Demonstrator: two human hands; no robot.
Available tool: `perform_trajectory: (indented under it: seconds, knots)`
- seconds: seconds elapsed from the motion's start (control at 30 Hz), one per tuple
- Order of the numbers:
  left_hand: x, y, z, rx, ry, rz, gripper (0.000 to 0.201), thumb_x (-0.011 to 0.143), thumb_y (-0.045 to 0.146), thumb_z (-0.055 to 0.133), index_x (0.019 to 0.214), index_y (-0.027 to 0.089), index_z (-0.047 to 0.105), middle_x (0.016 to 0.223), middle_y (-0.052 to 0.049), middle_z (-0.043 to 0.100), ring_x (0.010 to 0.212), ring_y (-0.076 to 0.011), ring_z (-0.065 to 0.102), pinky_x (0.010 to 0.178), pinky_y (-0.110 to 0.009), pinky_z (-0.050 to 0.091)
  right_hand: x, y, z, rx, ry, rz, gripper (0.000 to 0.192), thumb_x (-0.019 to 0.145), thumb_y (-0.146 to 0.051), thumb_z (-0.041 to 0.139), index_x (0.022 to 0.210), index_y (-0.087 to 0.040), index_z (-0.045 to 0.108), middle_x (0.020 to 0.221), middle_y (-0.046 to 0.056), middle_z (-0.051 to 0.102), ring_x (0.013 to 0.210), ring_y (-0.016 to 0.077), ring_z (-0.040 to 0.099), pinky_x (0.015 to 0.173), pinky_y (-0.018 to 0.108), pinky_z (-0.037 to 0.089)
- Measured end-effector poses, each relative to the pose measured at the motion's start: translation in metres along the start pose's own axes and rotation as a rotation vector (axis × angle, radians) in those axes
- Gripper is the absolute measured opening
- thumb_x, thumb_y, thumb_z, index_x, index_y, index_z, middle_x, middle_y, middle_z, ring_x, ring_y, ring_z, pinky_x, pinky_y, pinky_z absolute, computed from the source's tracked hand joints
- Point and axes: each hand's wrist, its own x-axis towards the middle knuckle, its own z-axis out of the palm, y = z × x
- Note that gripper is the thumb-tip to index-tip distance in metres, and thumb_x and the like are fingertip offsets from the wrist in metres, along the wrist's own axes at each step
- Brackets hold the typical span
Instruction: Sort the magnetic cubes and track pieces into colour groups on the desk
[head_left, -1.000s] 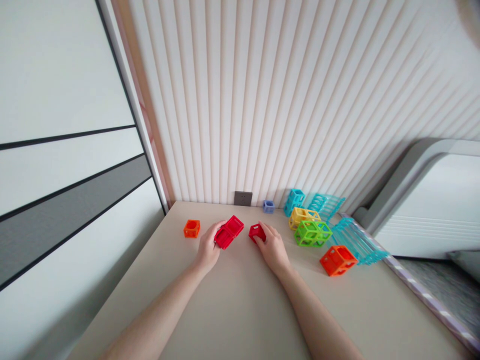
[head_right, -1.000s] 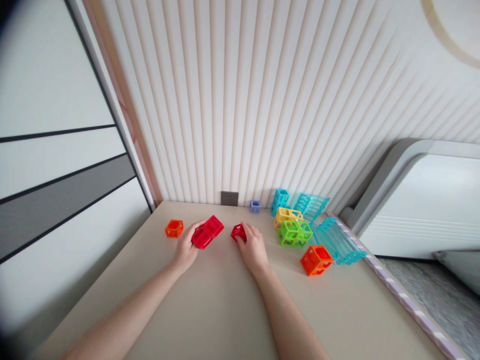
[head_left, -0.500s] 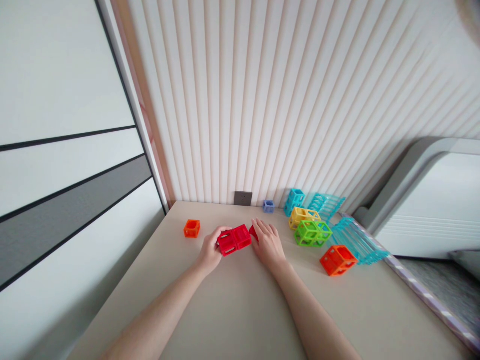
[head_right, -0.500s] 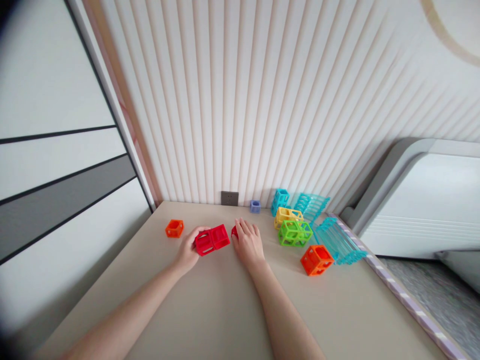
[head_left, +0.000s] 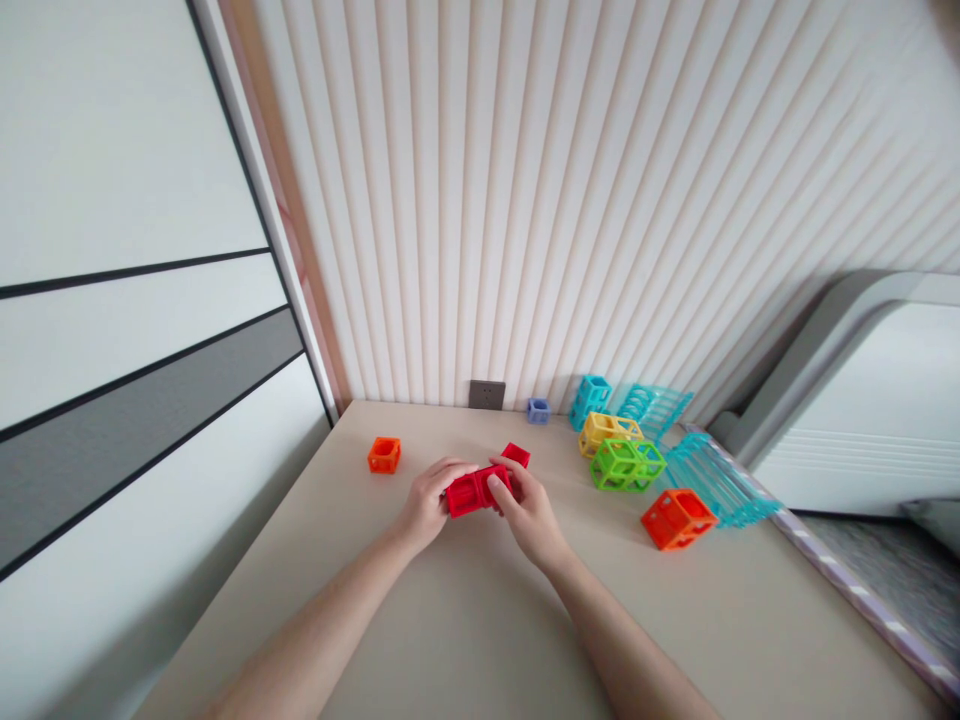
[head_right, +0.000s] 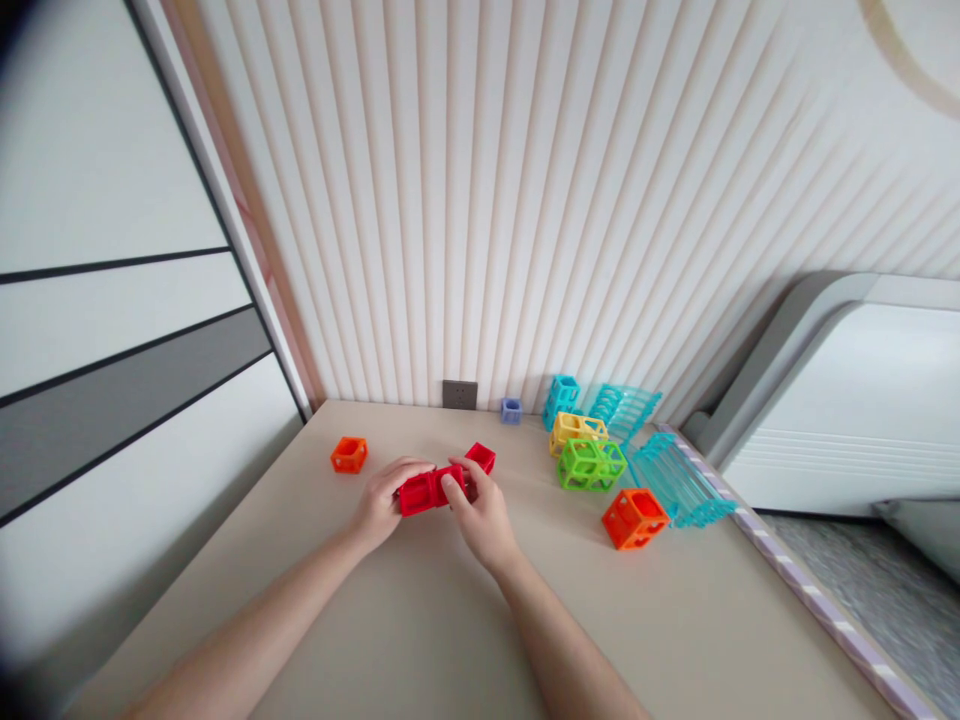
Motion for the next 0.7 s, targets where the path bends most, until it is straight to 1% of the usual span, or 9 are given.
perform_trajectory:
  seconds: [0.07, 0.13, 0.2, 0.23, 0.37, 0.43, 0.5, 0.57, 0.7]
  knots:
    - [0.000, 0.001, 0.001, -0.022, 0.016, -0.027, 0.030, 0.089, 0.014, 0.057, 0.115, 0.023, 0.068, 0.110, -0.010, 0.072, 0.102, -0.0226, 0.068, 0.089, -0.038, 0.056, 0.002, -0.001, 0.001, 0.093, 0.072, -0.015, 0.045, 0.084, -0.054, 0.067, 0.114, -0.020, 0.064, 0.089, 0.005, 0.071, 0.071, 0.0189, 0.063, 0.062, 0.030, 0.052]
    - [-0.001, 0.002, 0.003, -0.070, 0.063, -0.082, 0.034, 0.088, 0.012, 0.056, 0.118, 0.023, 0.066, 0.113, -0.010, 0.071, 0.106, -0.0232, 0.067, 0.093, -0.039, 0.055, 0.006, -0.003, -0.001, 0.194, 0.181, -0.053, 0.041, 0.086, -0.054, 0.065, 0.111, -0.022, 0.059, 0.091, 0.004, 0.069, 0.071, 0.0175, 0.062, 0.063, 0.030, 0.052]
    - [-0.003, 0.001, 0.005, -0.162, 0.133, -0.172, 0.037, 0.087, 0.012, 0.055, 0.122, 0.022, 0.063, 0.117, -0.010, 0.070, 0.108, -0.0229, 0.067, 0.095, -0.040, 0.055, 0.010, -0.004, -0.006, 0.300, 0.273, -0.099, 0.036, 0.087, -0.053, 0.063, 0.108, -0.025, 0.053, 0.094, 0.003, 0.066, 0.074, 0.0170, 0.062, 0.068, 0.031, 0.053]
    - [-0.004, 0.000, 0.007, -0.216, 0.169, -0.226, 0.039, 0.088, 0.013, 0.054, 0.125, 0.022, 0.060, 0.119, -0.011, 0.069, 0.108, -0.0224, 0.067, 0.093, -0.039, 0.056, 0.011, -0.004, -0.009, 0.342, 0.292, -0.114, 0.035, 0.087, -0.052, 0.064, 0.106, -0.026, 0.051, 0.095, 0.002, 0.066, 0.077, 0.0172, 0.063, 0.071, 0.032, 0.053]
    - [-0.007, -0.004, 0.014, -0.402, 0.291, -0.446, 0.051, 0.089, 0.022, 0.055, 0.139, 0.024, 0.044, 0.124, -0.010, 0.065, 0.102, -0.0204, 0.069, 0.081, -0.034, 0.060, 0.014, -0.003, -0.014, 0.382, 0.276, -0.111, 0.037, 0.082, -0.045, 0.072, 0.104, -0.028, 0.048, 0.097, 0.001, 0.066, 0.084, 0.0189, 0.065, 0.077, 0.034, 0.054]
    - [-0.007, -0.005, 0.018, -0.467, 0.318, -0.539, 0.055, 0.089, 0.024, 0.053, 0.143, 0.025, 0.039, 0.125, -0.010, 0.063, 0.102, -0.0196, 0.069, 0.084, -0.034, 0.060, 0.013, -0.001, -0.012, 0.387, 0.283, -0.089, 0.045, 0.080, -0.045, 0.075, 0.113, -0.028, 0.050, 0.105, 0.004, 0.068, 0.091, 0.0211, 0.067, 0.081, 0.038, 0.055]
    - [-0.006, -0.005, 0.022, -0.524, 0.319, -0.607, 0.058, 0.089, 0.023, 0.049, 0.145, 0.025, 0.037, 0.127, -0.010, 0.063, 0.106, -0.0193, 0.068, 0.090, -0.035, 0.058, 0.012, 0.000, -0.009, 0.420, 0.274, -0.061, 0.049, 0.081, -0.047, 0.073, 0.121, -0.026, 0.053, 0.117, 0.009, 0.068, 0.102, 0.0243, 0.066, 0.088, 0.042, 0.054]
    - [-0.004, -0.002, 0.023, -0.573, 0.303, -0.627, 0.060, 0.087, 0.021, 0.046, 0.146, 0.025, 0.036, 0.131, -0.010, 0.063, 0.114, -0.0202, 0.066, 0.096, -0.037, 0.056, 0.011, 0.002, -0.005, 0.465, 0.223, -0.024, 0.045, 0.085, -0.053, 0.067, 0.118, -0.023, 0.060, 0.121, 0.011, 0.068, 0.108, 0.0274, 0.066, 0.092, 0.045, 0.054]
    - [-0.005, 0.004, 0.023, -0.639, 0.247, -0.610, 0.059, 0.089, 0.025, 0.049, 0.146, 0.029, 0.036, 0.140, -0.009, 0.059, 0.127, -0.0224, 0.058, 0.104, -0.040, 0.052, 0.010, 0.003, -0.001, 0.546, 0.120, 0.071, 0.049, 0.088, -0.062, 0.058, 0.109, -0.019, 0.068, 0.109, 0.013, 0.074, 0.103, 0.0311, 0.070, 0.090, 0.048, 0.054]
